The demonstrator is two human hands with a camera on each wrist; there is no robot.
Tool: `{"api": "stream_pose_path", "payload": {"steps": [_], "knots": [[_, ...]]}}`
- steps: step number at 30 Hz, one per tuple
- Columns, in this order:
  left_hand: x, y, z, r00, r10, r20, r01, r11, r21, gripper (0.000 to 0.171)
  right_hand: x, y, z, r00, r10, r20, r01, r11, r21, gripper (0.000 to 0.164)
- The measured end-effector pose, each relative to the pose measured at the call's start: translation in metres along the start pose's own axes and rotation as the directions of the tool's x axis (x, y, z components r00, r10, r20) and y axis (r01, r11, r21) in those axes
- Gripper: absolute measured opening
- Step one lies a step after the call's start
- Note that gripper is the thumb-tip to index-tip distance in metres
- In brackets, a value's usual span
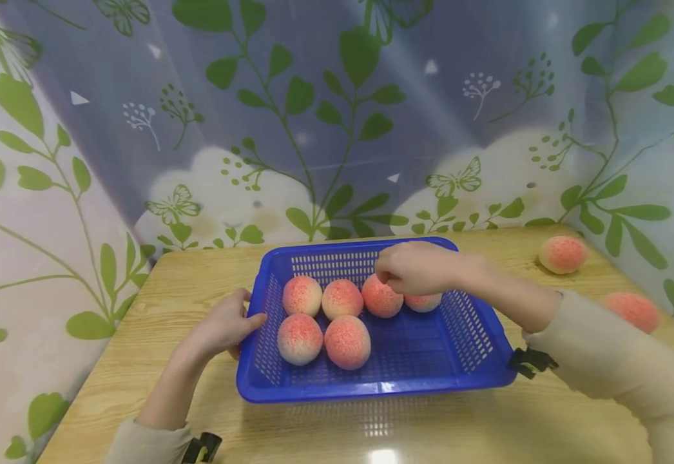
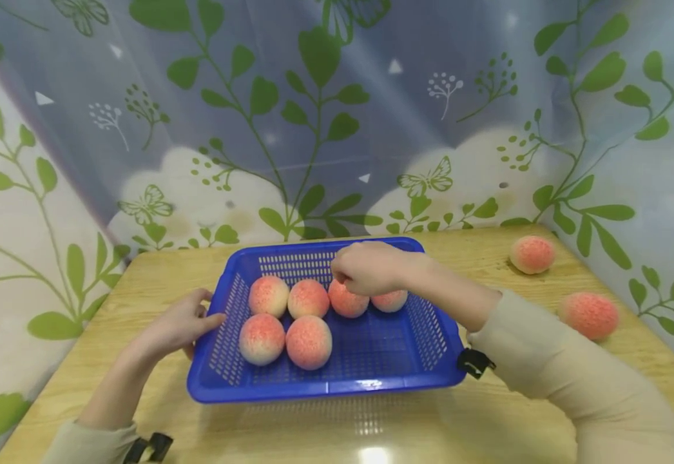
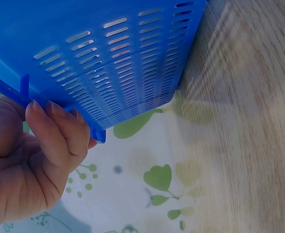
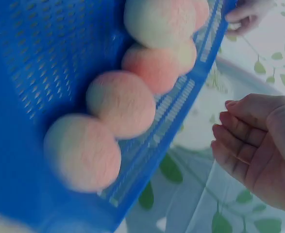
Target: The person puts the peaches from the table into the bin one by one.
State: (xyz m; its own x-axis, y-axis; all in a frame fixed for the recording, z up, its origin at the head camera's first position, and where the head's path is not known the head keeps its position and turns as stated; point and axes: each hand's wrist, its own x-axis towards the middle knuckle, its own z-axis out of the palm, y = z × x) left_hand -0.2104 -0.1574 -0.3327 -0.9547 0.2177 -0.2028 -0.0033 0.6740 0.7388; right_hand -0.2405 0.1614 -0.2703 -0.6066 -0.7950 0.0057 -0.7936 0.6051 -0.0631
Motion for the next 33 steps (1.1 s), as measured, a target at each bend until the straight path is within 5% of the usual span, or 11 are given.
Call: {"api": "stream_pose_path", "payload": {"steps": [7,17,23,33], "knots": [[-0.003,-0.001,-0.001,1.000,-0.004,0.003,0.004,1.000,0.004,0.044,-0.035,0.025,-0.010,0.998,0.044,-0.050,-0.040,0.997,0.063,0.013],[-0.004,0.001,0.000,1.000,0.006,0.012,-0.006,1.000,0.009,0.043,-0.094,0.063,-0.019,0.963,0.248,-0.107,-0.238,0.966,0.096,0.012],[-0.003,0.001,0.001,1.000,0.005,0.018,-0.006,1.000,0.013,0.044,-0.132,0.086,-0.014,0.911,0.391,-0.133,-0.376,0.918,0.123,0.008],[-0.002,0.001,0.001,1.000,-0.004,0.008,0.004,1.000,0.018,0.044,-0.192,0.125,0.002,0.792,0.595,-0.137,-0.576,0.802,0.157,0.015]]}}
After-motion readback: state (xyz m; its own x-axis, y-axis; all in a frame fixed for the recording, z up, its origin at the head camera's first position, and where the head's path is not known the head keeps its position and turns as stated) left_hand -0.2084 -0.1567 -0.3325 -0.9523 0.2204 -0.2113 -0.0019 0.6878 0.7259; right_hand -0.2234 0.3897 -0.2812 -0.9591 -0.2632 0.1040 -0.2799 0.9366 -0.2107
